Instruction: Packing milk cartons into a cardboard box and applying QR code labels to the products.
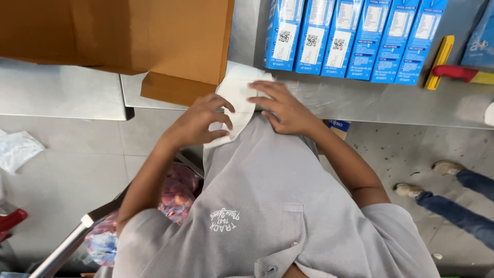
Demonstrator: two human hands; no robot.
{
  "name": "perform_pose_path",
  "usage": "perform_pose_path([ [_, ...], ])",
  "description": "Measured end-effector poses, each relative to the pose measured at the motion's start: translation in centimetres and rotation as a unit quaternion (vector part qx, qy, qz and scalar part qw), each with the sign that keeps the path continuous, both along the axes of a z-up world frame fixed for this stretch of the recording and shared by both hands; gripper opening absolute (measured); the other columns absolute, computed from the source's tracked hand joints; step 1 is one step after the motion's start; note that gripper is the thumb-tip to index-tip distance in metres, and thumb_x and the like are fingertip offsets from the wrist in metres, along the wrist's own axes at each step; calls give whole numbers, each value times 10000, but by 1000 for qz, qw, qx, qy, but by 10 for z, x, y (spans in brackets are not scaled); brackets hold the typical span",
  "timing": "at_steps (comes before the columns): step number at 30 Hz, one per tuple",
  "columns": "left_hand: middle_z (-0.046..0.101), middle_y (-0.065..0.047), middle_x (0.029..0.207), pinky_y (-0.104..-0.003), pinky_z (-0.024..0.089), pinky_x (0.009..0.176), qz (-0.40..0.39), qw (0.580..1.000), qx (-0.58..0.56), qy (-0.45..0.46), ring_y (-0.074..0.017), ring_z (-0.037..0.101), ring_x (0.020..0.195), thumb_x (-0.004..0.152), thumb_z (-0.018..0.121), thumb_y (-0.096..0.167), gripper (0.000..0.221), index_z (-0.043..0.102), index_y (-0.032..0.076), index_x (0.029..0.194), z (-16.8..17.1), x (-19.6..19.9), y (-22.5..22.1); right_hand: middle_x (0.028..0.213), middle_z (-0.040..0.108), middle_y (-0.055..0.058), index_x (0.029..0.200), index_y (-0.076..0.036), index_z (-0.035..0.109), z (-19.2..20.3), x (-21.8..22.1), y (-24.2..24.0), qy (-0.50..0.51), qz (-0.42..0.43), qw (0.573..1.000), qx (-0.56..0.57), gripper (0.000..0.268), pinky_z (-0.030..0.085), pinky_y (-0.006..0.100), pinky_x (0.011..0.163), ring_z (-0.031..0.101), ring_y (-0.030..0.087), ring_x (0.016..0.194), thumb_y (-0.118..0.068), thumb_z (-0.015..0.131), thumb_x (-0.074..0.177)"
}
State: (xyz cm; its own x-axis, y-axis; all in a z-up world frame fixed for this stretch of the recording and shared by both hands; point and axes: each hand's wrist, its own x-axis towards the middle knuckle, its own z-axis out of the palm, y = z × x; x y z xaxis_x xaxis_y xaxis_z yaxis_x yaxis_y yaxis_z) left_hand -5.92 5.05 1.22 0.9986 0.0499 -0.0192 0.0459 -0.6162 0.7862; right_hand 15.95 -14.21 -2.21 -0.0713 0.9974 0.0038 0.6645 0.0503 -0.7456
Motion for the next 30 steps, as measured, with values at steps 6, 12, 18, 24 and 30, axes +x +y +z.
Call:
perform_pose_path([
  [6, 735, -76, 961, -406, 514, 827, -59, 987, -111, 98, -281, 685, 959, 820, 773, 93, 127, 746, 78, 943, -9, 17, 6, 1261, 702, 65, 1183, -91, 759, -5, -4, 32, 87, 153, 976, -125, 327, 381, 441, 1133, 599, 258, 1265, -110, 725, 858],
  [12, 742, -114, 978, -395, 553, 777, 80, 995, -56, 8, -272, 728, 898, 835, 732, 47, 167, 743, 35, 1001, -6, 15, 16, 1095, 709, 95, 1106, -64, 751, -16, -14, 55, 150, 201, 939, -237, 323, 526, 352, 860, 686, 239, 967, -323, 701, 920],
  [18, 742, -109, 976, -297, 565, 701, 316, 943, -98, -26, -196, 728, 843, 982, 720, 87, 107, 734, -10, 1026, 3, 9, 21, 1004, 712, 57, 960, -37, 743, -27, -25, 54, 163, 215, 948, -169, 289, 520, 370, 849, 670, 222, 962, -294, 621, 1008],
  [24, 721, -94, 858, -266, 534, 652, 412, 901, -135, 8, -155, 674, 716, 988, 736, 141, 169, 730, -28, 999, -10, 6, 8, 940, 689, 38, 1046, -37, 674, -32, -20, 44, 215, 57, 961, -166, 241, 509, 291, 776, 635, 123, 827, -250, 563, 1068],
  [30, 604, -139, 1148, -323, 497, 917, 498, 850, -88, -151, -193, 591, 1074, 1083, 657, 154, 256, 599, -78, 1176, -15, 21, -18, 1014, 639, -16, 1108, -16, 641, -45, 5, 16, 422, -186, 887, -17, 204, 468, 244, 839, 556, 36, 922, -190, 537, 1133],
])
